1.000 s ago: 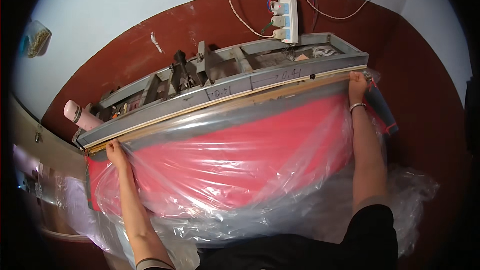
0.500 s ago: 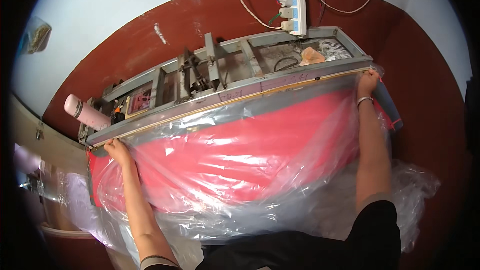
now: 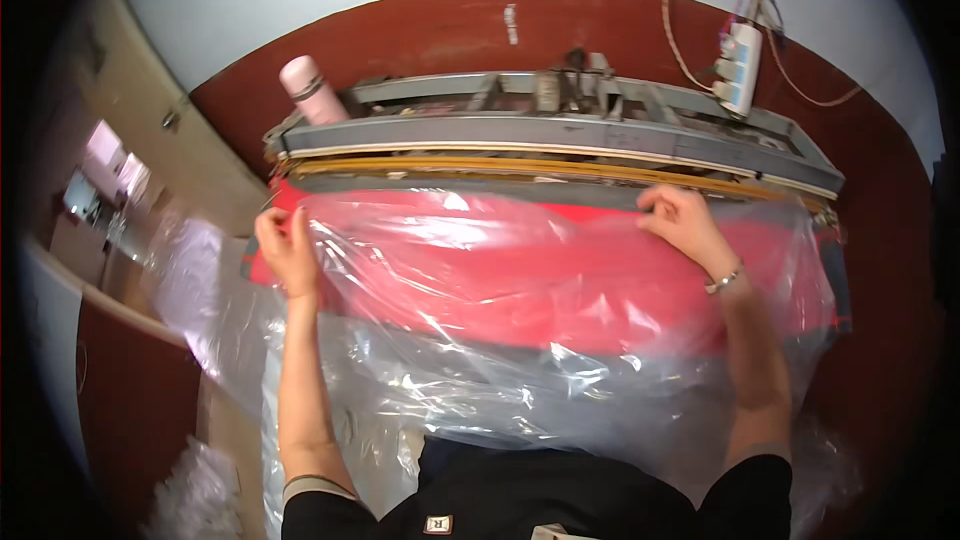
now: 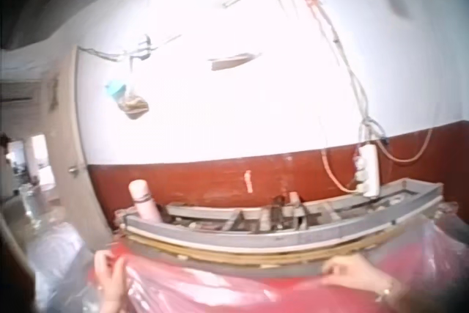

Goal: The person repeatedly pulls plastic sheeting onto the machine platform, smooths and aligns the plastic film by hand, and presses the sealer bar down to seal the plastic sheets.

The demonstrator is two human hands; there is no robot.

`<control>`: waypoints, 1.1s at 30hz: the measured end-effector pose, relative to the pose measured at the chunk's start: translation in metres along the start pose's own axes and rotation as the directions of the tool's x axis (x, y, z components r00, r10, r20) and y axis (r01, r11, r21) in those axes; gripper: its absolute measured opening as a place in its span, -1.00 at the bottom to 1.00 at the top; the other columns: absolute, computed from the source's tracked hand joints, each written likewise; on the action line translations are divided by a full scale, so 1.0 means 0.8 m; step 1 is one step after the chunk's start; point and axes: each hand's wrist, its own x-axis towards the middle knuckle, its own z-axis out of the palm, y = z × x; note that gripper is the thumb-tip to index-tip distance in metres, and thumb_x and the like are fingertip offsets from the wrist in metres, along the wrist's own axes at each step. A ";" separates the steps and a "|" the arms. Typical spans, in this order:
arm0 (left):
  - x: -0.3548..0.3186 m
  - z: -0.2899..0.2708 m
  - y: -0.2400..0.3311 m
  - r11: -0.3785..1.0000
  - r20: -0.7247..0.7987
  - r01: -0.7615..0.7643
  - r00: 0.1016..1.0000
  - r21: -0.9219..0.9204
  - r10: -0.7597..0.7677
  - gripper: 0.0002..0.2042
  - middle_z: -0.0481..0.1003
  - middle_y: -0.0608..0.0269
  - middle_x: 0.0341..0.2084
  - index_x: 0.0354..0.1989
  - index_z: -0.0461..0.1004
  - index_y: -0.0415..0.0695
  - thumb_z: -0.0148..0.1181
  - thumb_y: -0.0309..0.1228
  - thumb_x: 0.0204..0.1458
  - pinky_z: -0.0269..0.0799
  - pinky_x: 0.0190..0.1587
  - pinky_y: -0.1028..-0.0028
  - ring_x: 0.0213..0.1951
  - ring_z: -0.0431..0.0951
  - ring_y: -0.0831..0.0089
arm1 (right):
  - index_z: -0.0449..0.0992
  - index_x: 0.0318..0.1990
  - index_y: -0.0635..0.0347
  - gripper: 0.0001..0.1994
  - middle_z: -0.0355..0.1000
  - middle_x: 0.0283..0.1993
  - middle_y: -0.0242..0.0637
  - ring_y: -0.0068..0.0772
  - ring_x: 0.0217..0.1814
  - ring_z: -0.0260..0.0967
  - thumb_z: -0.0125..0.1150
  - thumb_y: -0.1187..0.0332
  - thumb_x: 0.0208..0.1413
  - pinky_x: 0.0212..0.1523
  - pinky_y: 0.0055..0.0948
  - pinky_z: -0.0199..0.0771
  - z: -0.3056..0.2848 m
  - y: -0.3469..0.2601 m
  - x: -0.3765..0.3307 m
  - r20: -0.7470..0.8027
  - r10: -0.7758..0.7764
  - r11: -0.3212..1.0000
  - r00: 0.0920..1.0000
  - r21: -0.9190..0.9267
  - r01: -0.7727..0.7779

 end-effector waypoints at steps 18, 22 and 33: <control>-0.103 -0.072 0.152 0.856 0.726 0.000 0.529 -0.518 0.439 -0.65 0.40 0.09 -0.16 -0.16 0.39 -0.18 0.23 -0.48 -0.19 0.34 -0.13 0.32 -0.11 0.39 0.09 | 0.19 -0.56 0.29 -0.78 0.05 -0.62 -0.22 -0.43 -0.58 0.01 0.12 0.42 -0.06 -0.52 -0.44 0.11 -0.192 0.159 -0.250 -0.458 0.034 0.752 0.889 -0.574 -0.325; -0.073 -0.092 0.097 0.967 0.586 -0.177 0.771 -0.181 0.250 -0.63 0.41 0.08 -0.21 -0.15 0.36 -0.24 0.23 -0.46 -0.19 0.31 -0.11 0.39 -0.16 0.41 0.17 | 0.16 -0.55 0.27 -0.77 0.03 -0.61 -0.25 -0.45 -0.56 -0.03 0.09 0.43 -0.04 -0.50 -0.47 0.11 -0.187 0.174 -0.252 -0.513 0.022 0.796 0.858 -0.510 -0.326; -0.059 -0.096 0.036 0.242 0.970 0.970 0.051 0.008 -0.239 -0.67 0.47 0.25 -0.39 -0.24 0.40 -0.25 -0.10 -0.19 0.12 0.37 -0.29 0.56 -0.37 0.45 0.52 | 0.14 -0.53 0.26 -0.77 -0.01 -0.60 -0.25 -0.42 -0.55 -0.05 0.08 0.44 -0.01 -0.48 -0.47 0.13 -0.190 0.188 -0.254 -0.531 0.023 0.813 0.847 -0.483 -0.325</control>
